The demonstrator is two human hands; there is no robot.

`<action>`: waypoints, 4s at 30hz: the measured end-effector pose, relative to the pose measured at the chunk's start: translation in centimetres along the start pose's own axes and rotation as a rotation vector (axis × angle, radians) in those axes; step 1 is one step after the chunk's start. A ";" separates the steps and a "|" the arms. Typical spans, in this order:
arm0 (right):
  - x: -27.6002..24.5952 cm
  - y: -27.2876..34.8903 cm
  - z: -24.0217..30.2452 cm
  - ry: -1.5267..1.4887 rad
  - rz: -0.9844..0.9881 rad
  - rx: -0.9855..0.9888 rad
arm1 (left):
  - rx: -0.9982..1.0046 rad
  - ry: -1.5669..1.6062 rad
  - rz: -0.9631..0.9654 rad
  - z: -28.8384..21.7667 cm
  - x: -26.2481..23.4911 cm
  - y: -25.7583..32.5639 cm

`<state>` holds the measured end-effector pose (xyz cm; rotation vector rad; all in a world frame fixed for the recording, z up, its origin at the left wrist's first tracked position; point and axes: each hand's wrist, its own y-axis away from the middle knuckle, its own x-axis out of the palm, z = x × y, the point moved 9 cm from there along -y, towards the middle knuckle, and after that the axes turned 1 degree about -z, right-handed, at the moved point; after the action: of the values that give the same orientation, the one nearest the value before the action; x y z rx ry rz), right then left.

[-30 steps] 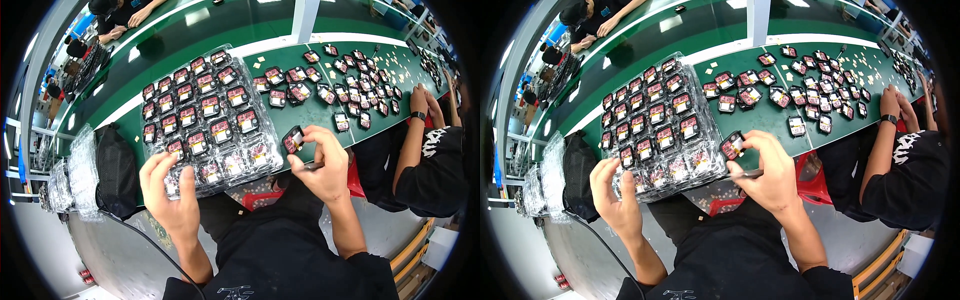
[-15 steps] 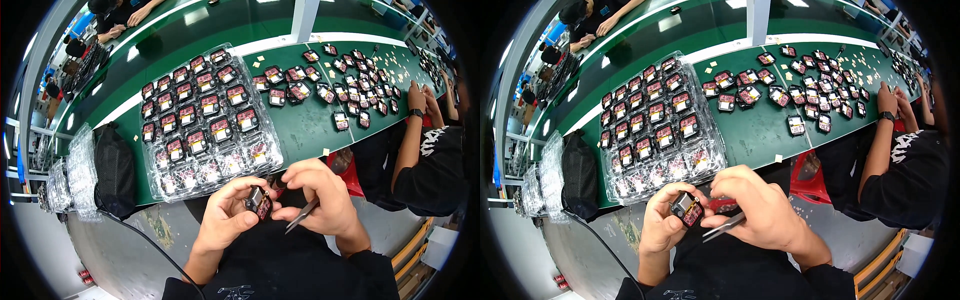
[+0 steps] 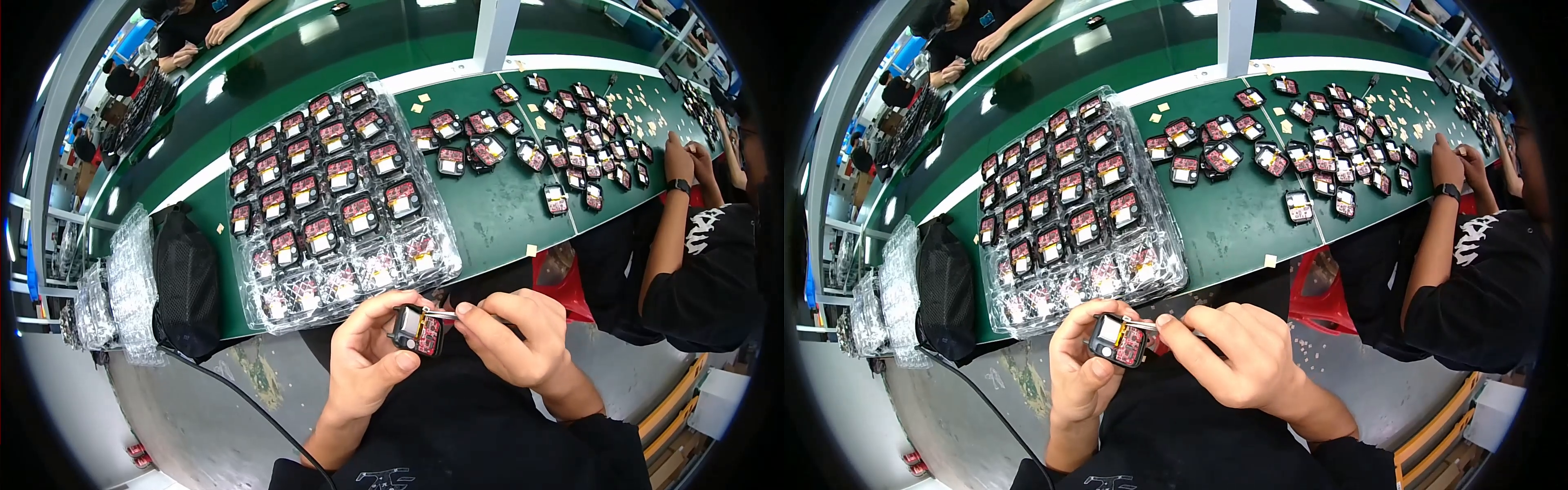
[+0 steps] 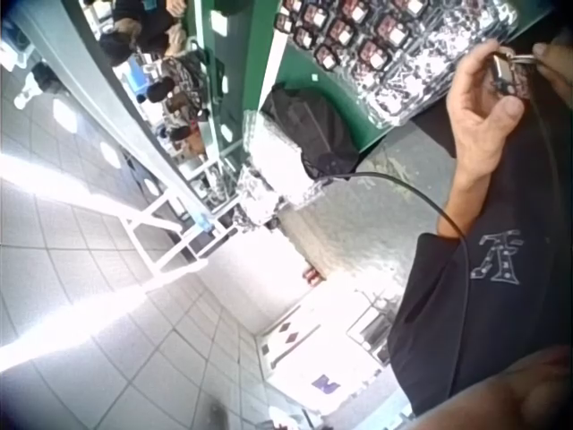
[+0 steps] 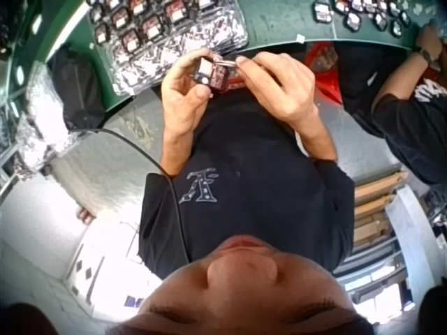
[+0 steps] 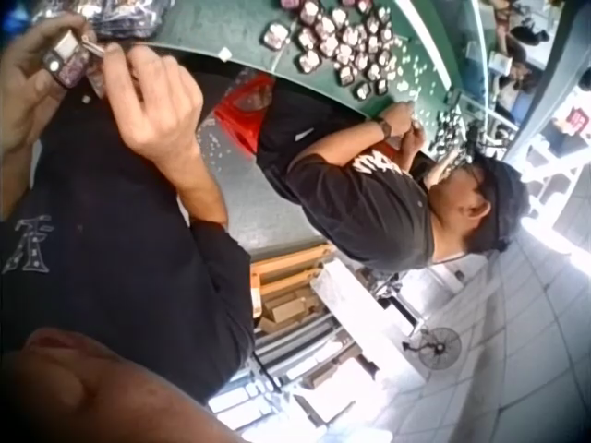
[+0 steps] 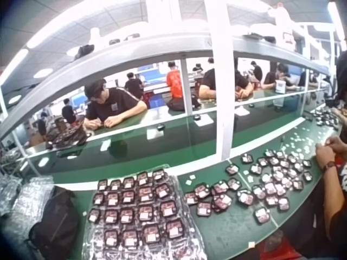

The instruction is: Using a small probe to adjust or assemble parts on electronic components and organizing them in a tray on an assembly line.

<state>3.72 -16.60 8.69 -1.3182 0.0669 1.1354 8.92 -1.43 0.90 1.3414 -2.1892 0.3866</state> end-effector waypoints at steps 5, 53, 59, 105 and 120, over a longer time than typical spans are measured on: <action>-0.1 0.2 0.5 0.038 -0.008 -0.041 | -0.018 0.023 -0.010 0.3 0.1 0.4; -1.5 5.8 -14.1 0.547 0.063 0.876 | 0.668 -1.145 -0.680 -12.0 -7.6 3.4; -0.8 5.9 -13.8 0.472 0.048 0.778 | 0.581 -1.580 -0.838 -13.3 -8.2 1.8; 1.3 1.5 -0.4 -0.028 -0.030 0.042 | 0.123 -0.082 -0.027 0.3 0.1 0.4; 2.1 1.2 -2.5 -0.325 0.040 0.333 | 0.125 -0.130 0.027 -0.2 0.2 0.4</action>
<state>5.28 -17.43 5.74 -0.8314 0.0411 1.2973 8.55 -1.26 1.15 1.4403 -2.3251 0.4651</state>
